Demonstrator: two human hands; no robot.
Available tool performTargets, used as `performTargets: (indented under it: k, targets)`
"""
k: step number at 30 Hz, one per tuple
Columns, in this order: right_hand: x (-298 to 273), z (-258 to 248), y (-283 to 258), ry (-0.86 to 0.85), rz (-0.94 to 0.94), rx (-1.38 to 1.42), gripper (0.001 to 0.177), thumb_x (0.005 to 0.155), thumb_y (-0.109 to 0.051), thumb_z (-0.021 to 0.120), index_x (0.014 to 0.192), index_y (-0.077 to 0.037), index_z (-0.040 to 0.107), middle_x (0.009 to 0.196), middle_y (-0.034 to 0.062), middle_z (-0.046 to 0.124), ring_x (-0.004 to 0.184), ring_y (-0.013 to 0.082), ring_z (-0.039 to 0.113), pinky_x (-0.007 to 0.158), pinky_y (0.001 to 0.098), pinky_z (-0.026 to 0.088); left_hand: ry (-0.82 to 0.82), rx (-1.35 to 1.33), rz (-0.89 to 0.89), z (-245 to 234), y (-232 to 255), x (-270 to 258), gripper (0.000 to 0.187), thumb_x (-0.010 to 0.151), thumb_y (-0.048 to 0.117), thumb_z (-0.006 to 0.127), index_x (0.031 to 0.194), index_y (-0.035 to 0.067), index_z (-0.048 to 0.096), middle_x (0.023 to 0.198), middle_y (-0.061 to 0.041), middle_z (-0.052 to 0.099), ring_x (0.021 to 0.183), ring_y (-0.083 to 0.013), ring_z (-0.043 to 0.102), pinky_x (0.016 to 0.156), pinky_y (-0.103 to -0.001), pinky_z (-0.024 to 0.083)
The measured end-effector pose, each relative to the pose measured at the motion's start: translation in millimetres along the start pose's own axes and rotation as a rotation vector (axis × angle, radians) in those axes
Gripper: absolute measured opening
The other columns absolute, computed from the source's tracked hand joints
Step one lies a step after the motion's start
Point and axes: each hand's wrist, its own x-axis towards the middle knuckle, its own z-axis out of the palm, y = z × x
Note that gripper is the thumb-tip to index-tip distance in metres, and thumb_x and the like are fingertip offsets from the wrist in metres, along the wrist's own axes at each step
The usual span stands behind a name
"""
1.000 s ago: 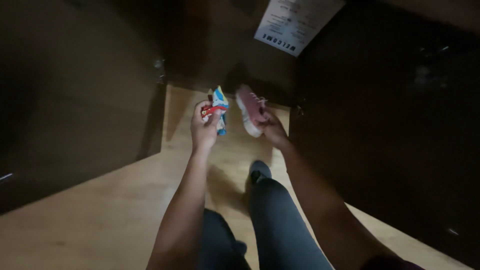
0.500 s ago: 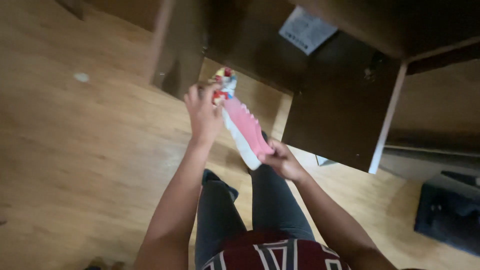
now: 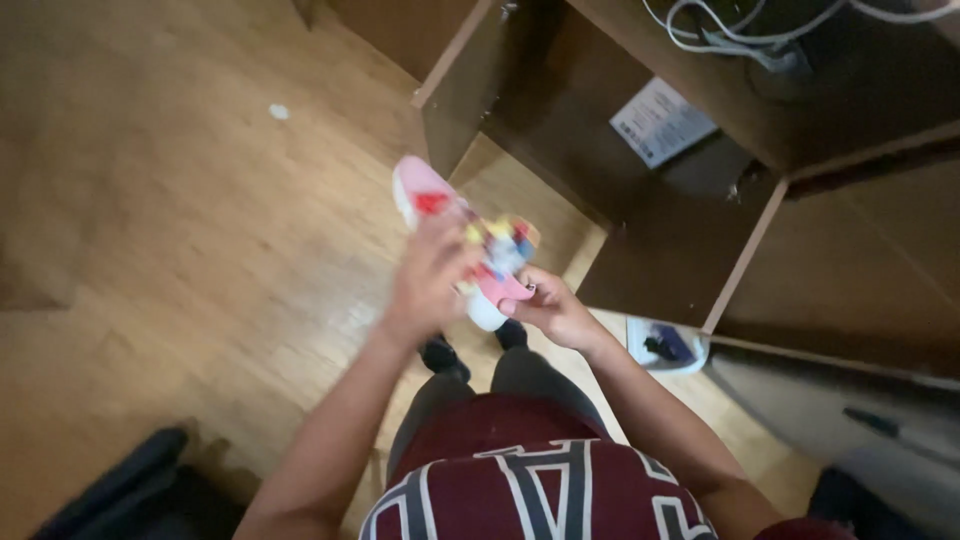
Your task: The person cleans a pair of pink shoes using a colorful cloth, wiping the exterior and interior surfaces. They then pick up a blue fluffy cloth, shake it out, and place it on a wooden cabinet, smoothing it down before adjusting a lamp on the same surface.
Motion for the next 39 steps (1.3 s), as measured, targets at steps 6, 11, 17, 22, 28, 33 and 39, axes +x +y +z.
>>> performTargets:
  k: [6,11,17,22,28,33,39]
  targets:
    - [-2.2,-27.7,-9.4,-0.208,-0.004,-0.128,0.038,0.088,0.003,0.079,0.078,-0.012,0.045,0.071,-0.0044,0.044,0.067,0.0078,0.040,0.058,0.0238,0.031,0.272,0.253,-0.445,-63.8,-35.6,-8.4,0.022,0.096,0.005,0.070,0.118,0.004,0.065,0.110,-0.016,0.064,0.107,-0.0400,0.061,0.104,-0.050,0.045]
    - [-6.3,-23.3,-61.2,-0.244,0.037,-0.130,0.033,0.089,0.001,0.078,0.081,-0.012,0.048,0.069,-0.0053,0.047,0.060,0.0044,0.046,0.053,0.0175,0.036,0.272,0.115,-0.670,-32.3,60.3,-15.3,0.010,0.098,0.014,0.067,0.103,0.005,0.065,0.095,-0.015,0.065,0.096,-0.0352,0.063,0.099,-0.046,0.046]
    - [-9.8,-80.5,-14.7,-0.368,0.010,-0.157,0.028,0.078,0.007,0.082,0.084,-0.008,0.058,0.073,-0.0040,0.057,0.063,0.0052,0.052,0.053,0.0195,0.042,-0.046,0.280,-0.153,67.5,90.0,-47.7,0.032,0.088,0.027,0.074,0.117,0.015,0.066,0.141,-0.020,0.059,0.133,-0.0486,0.052,0.118,-0.063,0.032]
    - [-17.5,-90.9,-32.6,-0.497,-0.030,-0.175,0.028,0.087,0.005,0.078,0.083,-0.006,0.053,0.073,-0.0004,0.048,0.069,0.0092,0.044,0.057,0.0247,0.035,0.000,0.393,-0.516,4.1,84.2,-33.7,0.025,0.095,-0.002,0.054,0.115,0.001,0.068,0.139,-0.030,0.053,0.124,-0.0565,0.053,0.109,-0.063,0.041]
    - [-10.0,-105.4,-35.4,-0.520,0.044,-0.261,0.031,0.089,-0.003,0.078,0.083,-0.006,0.049,0.119,0.0208,0.065,0.112,0.0236,0.059,0.094,0.0396,0.047,0.487,0.695,-0.935,-22.9,74.3,-53.4,0.017,0.104,0.021,0.071,0.116,0.012,0.064,0.102,-0.013,0.066,0.098,-0.0363,0.067,0.088,-0.046,0.054]
    - [-7.8,-108.8,-6.3,-0.560,0.057,-0.402,0.027,0.086,-0.002,0.081,0.084,-0.007,0.055,0.078,0.0007,0.051,0.075,0.0145,0.049,0.064,0.0305,0.038,-0.045,0.564,-0.374,47.8,119.0,-41.1,0.029,0.092,0.015,0.061,0.120,0.008,0.066,0.124,-0.021,0.065,0.128,-0.0451,0.055,0.115,-0.057,0.040]
    - [-14.1,-104.3,-34.0,-0.700,0.014,-0.388,0.030,0.091,-0.004,0.075,0.081,-0.001,0.047,0.140,0.0358,0.058,0.133,0.0443,0.055,0.105,0.0535,0.043,0.194,0.487,-1.114,-28.3,134.2,-40.2,0.028,0.105,0.015,0.033,0.117,0.014,0.058,0.104,-0.016,0.061,0.106,-0.0425,0.063,0.095,-0.051,0.052]
